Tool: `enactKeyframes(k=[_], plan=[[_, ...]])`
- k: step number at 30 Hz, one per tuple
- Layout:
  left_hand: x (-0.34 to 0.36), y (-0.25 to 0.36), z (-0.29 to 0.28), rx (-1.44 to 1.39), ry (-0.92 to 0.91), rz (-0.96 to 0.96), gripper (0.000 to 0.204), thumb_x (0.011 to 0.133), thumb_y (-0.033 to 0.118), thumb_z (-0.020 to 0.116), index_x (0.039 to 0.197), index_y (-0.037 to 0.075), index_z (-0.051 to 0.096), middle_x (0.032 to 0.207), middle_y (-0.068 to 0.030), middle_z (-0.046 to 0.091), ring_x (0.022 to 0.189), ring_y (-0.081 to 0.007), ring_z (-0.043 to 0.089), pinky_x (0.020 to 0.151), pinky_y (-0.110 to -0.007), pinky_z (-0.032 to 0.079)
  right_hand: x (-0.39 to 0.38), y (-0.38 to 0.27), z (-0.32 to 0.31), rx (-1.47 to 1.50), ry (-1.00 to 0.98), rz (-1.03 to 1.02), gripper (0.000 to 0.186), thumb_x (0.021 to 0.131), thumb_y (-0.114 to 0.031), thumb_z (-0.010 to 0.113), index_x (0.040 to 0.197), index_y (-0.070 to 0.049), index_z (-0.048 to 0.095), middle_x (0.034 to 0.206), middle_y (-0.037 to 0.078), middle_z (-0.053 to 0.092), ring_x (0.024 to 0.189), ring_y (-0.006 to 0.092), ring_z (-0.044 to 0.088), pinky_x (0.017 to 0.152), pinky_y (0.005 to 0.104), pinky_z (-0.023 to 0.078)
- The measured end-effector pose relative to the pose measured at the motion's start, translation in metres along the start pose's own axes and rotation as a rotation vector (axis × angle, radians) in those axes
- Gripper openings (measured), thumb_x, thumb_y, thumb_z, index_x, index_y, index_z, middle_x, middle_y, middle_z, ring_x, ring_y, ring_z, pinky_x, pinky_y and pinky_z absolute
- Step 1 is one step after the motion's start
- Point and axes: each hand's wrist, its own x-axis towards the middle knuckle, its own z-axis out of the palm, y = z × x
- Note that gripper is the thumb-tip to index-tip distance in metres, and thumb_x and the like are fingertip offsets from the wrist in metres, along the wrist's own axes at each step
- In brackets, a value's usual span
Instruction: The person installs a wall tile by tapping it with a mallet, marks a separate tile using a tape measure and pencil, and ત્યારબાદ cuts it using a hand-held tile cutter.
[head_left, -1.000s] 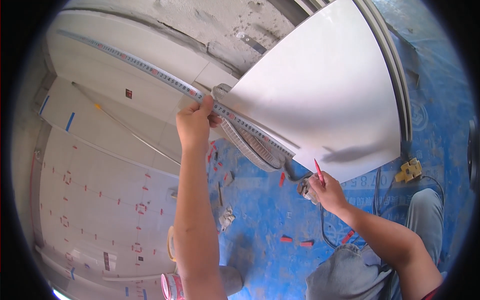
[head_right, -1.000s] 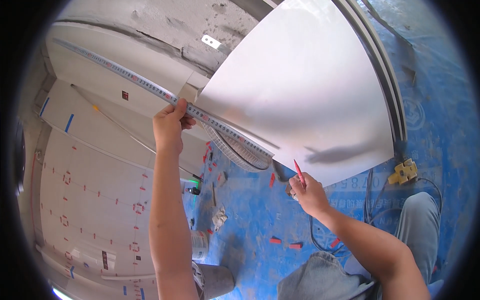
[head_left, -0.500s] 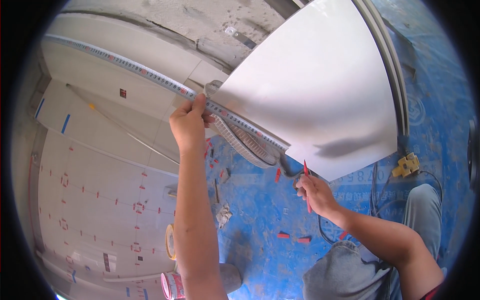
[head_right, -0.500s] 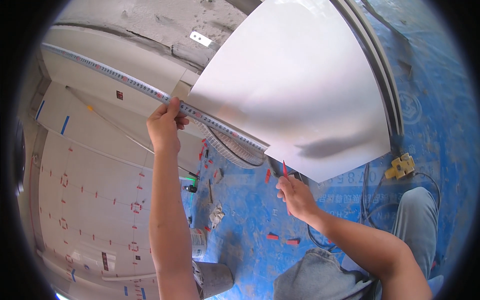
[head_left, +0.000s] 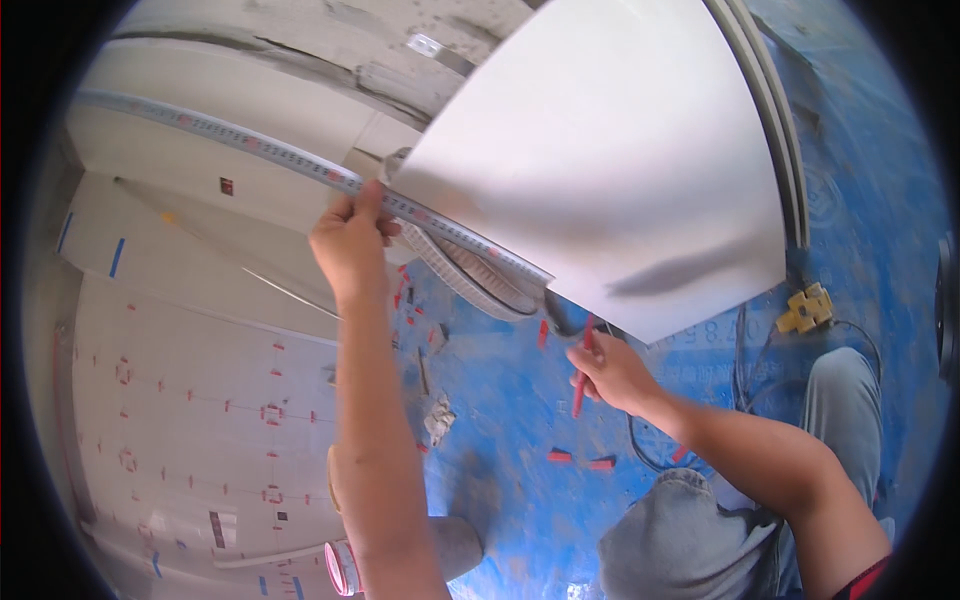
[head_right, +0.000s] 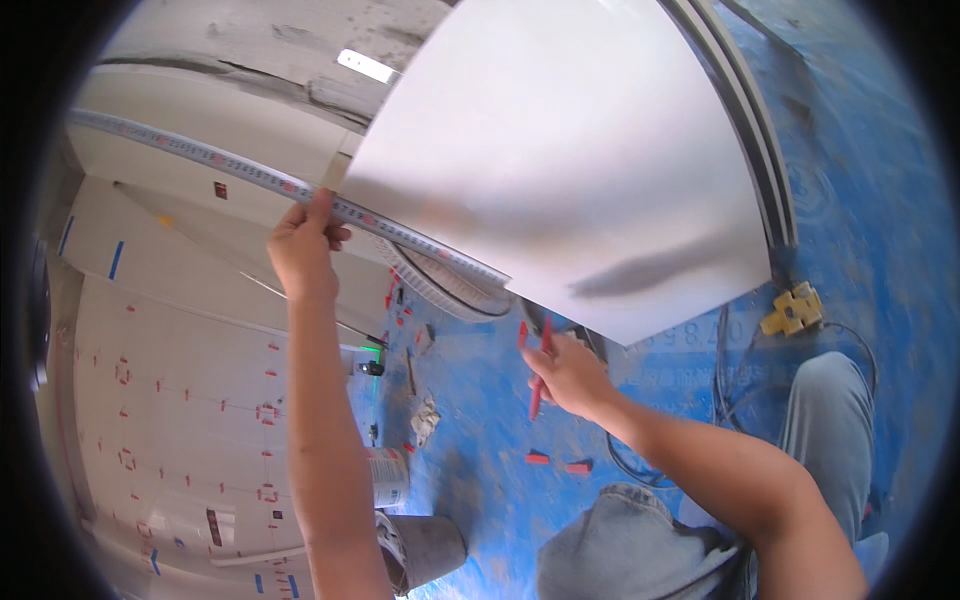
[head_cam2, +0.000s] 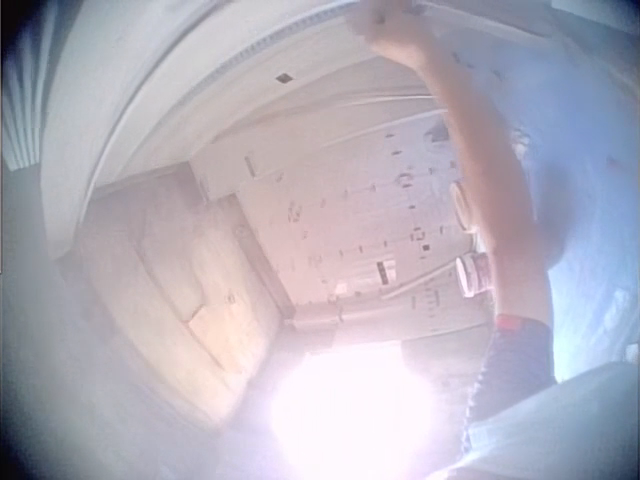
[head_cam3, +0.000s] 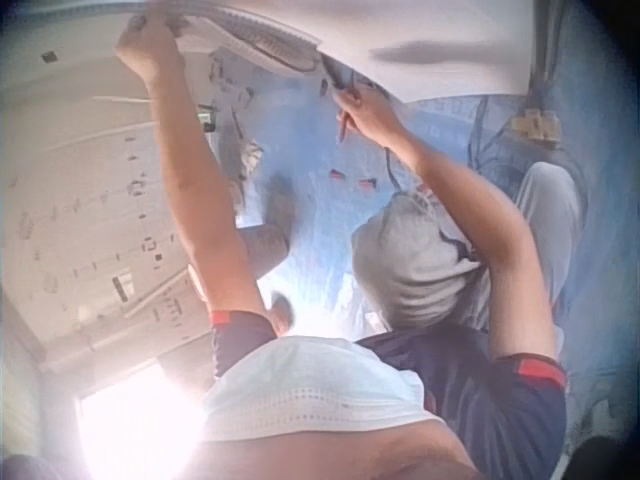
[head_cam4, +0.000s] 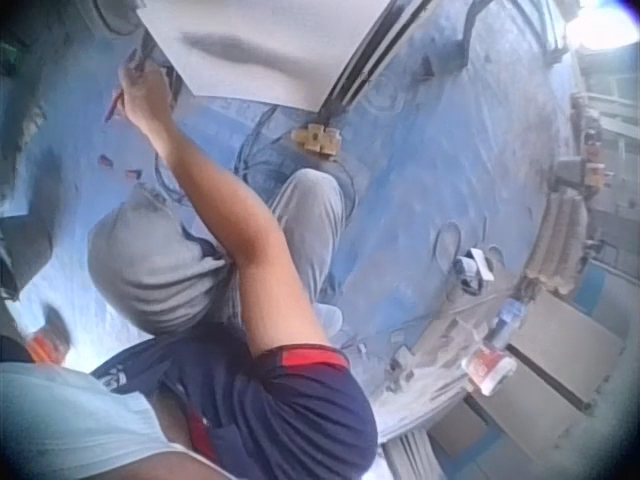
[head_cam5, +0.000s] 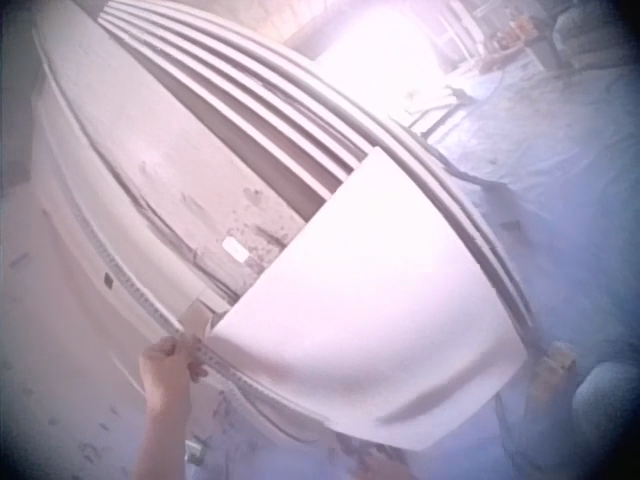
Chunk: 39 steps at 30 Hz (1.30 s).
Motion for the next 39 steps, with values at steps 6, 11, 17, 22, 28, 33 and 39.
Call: enactKeyframes(k=[6, 11, 17, 22, 28, 33, 39], plan=[[-0.007, -0.002, -0.001, 0.007, 0.063, 0.028, 0.025, 0.088, 0.019, 0.069, 0.073, 0.000, 0.064, 0.058, -0.0018, 0.056, 0.048, -0.0084, 0.049, 0.047, -0.022, 0.035, 0.014, -0.007, 0.011, 0.124, 0.006, -0.032, 0.029, 0.098, -0.031, 0.049, 0.094, -0.002, 0.051, 0.078, 0.010, 0.064, 0.057, 0.0145, 0.060, 0.052, 0.0289, 0.049], [-0.009, 0.004, 0.005, 0.033, 0.073, 0.028, 0.025, 0.088, 0.019, 0.069, 0.073, 0.000, 0.064, 0.059, -0.0020, 0.056, 0.050, -0.0087, 0.050, 0.049, -0.023, 0.036, 0.023, -0.012, 0.017, 0.161, -0.028, -0.063, 0.030, 0.098, -0.030, 0.047, 0.094, 0.000, 0.049, 0.077, 0.011, 0.064, 0.057, 0.0167, 0.060, 0.054, 0.0311, 0.049], [-0.005, -0.005, -0.001, 0.038, 0.042, 0.049, 0.027, 0.088, 0.024, 0.071, 0.082, -0.002, 0.066, 0.063, -0.0038, 0.058, 0.053, -0.0102, 0.051, 0.050, -0.023, 0.037, 0.033, -0.019, 0.026, 0.144, -0.014, -0.122, 0.030, 0.099, -0.028, 0.045, 0.094, 0.001, 0.049, 0.076, 0.012, 0.064, 0.057, 0.0183, 0.060, 0.055, 0.0329, 0.049], [-0.006, -0.006, 0.000, 0.042, 0.052, 0.052, 0.027, 0.088, 0.025, 0.070, 0.081, -0.001, 0.066, 0.063, -0.0037, 0.058, 0.053, -0.0103, 0.051, 0.050, -0.023, 0.037, 0.041, -0.023, 0.031, 0.150, -0.010, -0.163, 0.029, 0.099, -0.027, 0.044, 0.095, 0.001, 0.049, 0.076, 0.012, 0.064, 0.057, 0.0184, 0.060, 0.056, 0.0331, 0.049], [-0.006, -0.004, 0.000, 0.044, 0.063, 0.049, 0.027, 0.088, 0.025, 0.070, 0.083, -0.001, 0.067, 0.063, -0.0035, 0.058, 0.052, -0.0100, 0.051, 0.051, -0.023, 0.037, 0.049, -0.023, 0.034, 0.174, 0.016, -0.169, 0.029, 0.100, -0.027, 0.043, 0.098, 0.001, 0.049, 0.079, 0.012, 0.065, 0.059, 0.0171, 0.061, 0.058, 0.0321, 0.051], [-0.007, -0.004, 0.001, 0.046, 0.072, 0.040, 0.027, 0.088, 0.024, 0.070, 0.085, -0.002, 0.067, 0.064, -0.0034, 0.058, 0.053, -0.0099, 0.050, 0.051, -0.023, 0.037, 0.052, -0.023, 0.036, 0.200, 0.006, -0.170, 0.029, 0.100, -0.027, 0.042, 0.101, 0.001, 0.049, 0.079, 0.011, 0.065, 0.062, 0.0169, 0.063, 0.061, 0.0312, 0.054], [-0.007, -0.004, 0.003, 0.045, 0.077, 0.038, 0.025, 0.088, 0.024, 0.070, 0.085, -0.001, 0.068, 0.063, -0.0027, 0.057, 0.052, -0.0100, 0.050, 0.051, -0.023, 0.036, 0.056, -0.024, 0.041, 0.244, 0.035, -0.145, 0.029, 0.100, -0.026, 0.041, 0.101, 0.002, 0.049, 0.081, 0.012, 0.066, 0.062, 0.0165, 0.064, 0.062, 0.0317, 0.054]])
